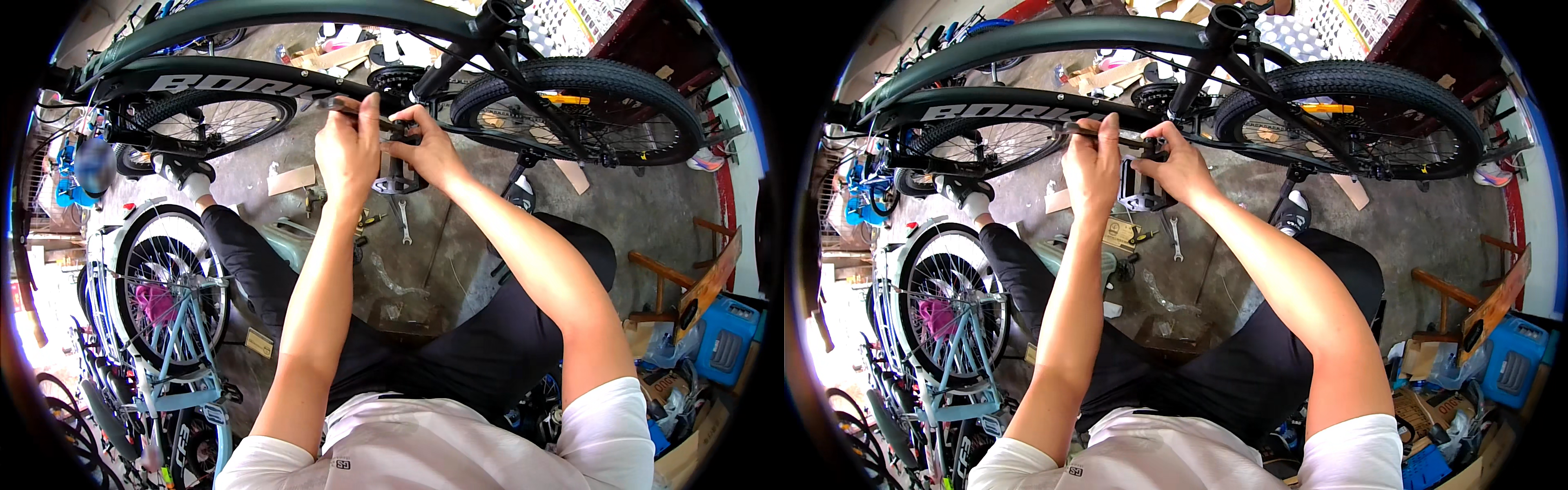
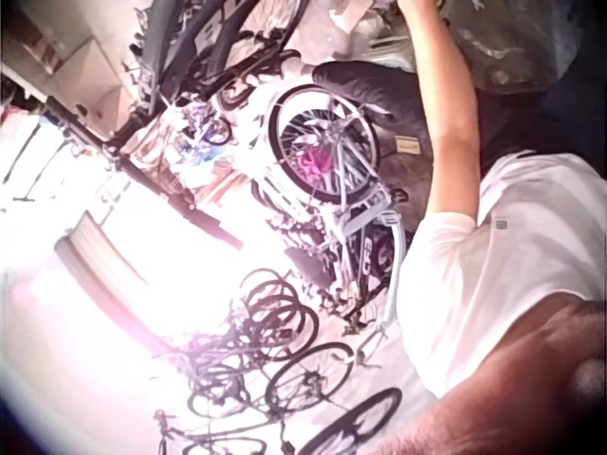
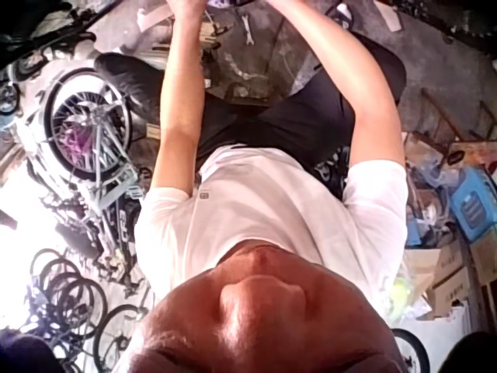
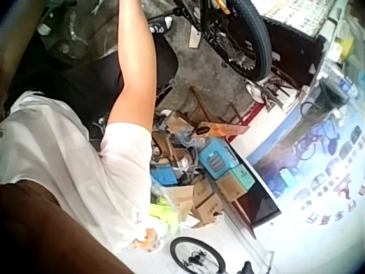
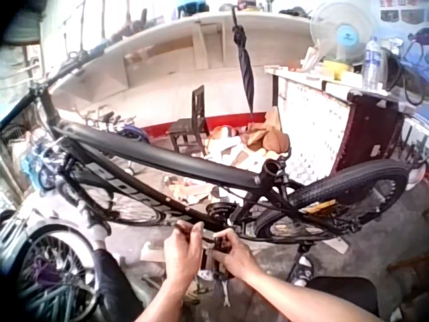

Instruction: The person unwraps bicycle pedals from plastic packaging, then attaches a pedal to the bicycle crank arm and tightens it using a wrench.

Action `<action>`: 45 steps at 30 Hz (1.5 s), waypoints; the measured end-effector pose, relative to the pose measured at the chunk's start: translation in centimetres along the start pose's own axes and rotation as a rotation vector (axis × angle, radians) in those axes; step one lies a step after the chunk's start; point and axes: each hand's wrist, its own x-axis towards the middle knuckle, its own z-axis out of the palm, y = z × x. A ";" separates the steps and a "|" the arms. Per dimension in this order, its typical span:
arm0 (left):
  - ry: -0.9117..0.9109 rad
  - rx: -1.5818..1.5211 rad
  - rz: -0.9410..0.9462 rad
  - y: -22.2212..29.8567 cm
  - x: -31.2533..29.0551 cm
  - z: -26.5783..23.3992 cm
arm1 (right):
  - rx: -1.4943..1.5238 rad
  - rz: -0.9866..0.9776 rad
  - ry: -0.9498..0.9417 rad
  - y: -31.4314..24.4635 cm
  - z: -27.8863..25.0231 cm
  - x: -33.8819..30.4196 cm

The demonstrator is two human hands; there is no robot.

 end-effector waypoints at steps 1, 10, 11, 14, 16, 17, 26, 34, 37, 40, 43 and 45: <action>0.017 0.051 0.066 1.0 -0.2 0.2 | 0.040 -0.002 -0.036 0.9 -0.1 0.3; -0.045 0.465 0.391 4.4 -1.8 2.4 | -0.055 -0.157 0.068 3.9 0.5 1.5; -0.084 0.464 0.411 4.8 -1.8 2.7 | 0.008 -0.161 0.068 4.9 0.2 1.7; -0.142 0.496 0.436 5.0 -1.9 3.3 | 0.227 -0.202 -0.009 4.4 0.5 0.5; -0.160 0.504 0.535 4.9 -2.0 4.2 | 0.347 -0.189 -0.049 4.5 0.1 0.1; -0.179 0.490 0.525 4.8 -2.0 4.6 | 0.397 -0.168 -0.072 4.5 0.0 0.0; -0.270 0.572 0.511 5.0 -1.4 5.4 | 0.691 0.066 -0.248 5.8 -0.1 -0.3; -0.268 0.433 0.368 4.6 -1.3 4.9 | 0.397 -0.007 -0.082 5.2 0.3 0.4; -0.111 0.348 0.266 2.8 -1.0 3.6 | 0.188 -0.091 0.043 3.0 0.8 0.8; -0.046 -0.399 -0.157 -4.3 0.4 2.2 | 0.138 0.051 -0.034 -0.1 0.5 0.0; -0.378 -1.275 -0.925 -12.0 0.0 3.6 | 0.100 -0.060 0.015 0.4 0.8 0.2; -0.409 -1.574 -1.105 -13.6 -2.8 8.8 | 0.099 -0.059 -0.002 0.4 0.7 0.2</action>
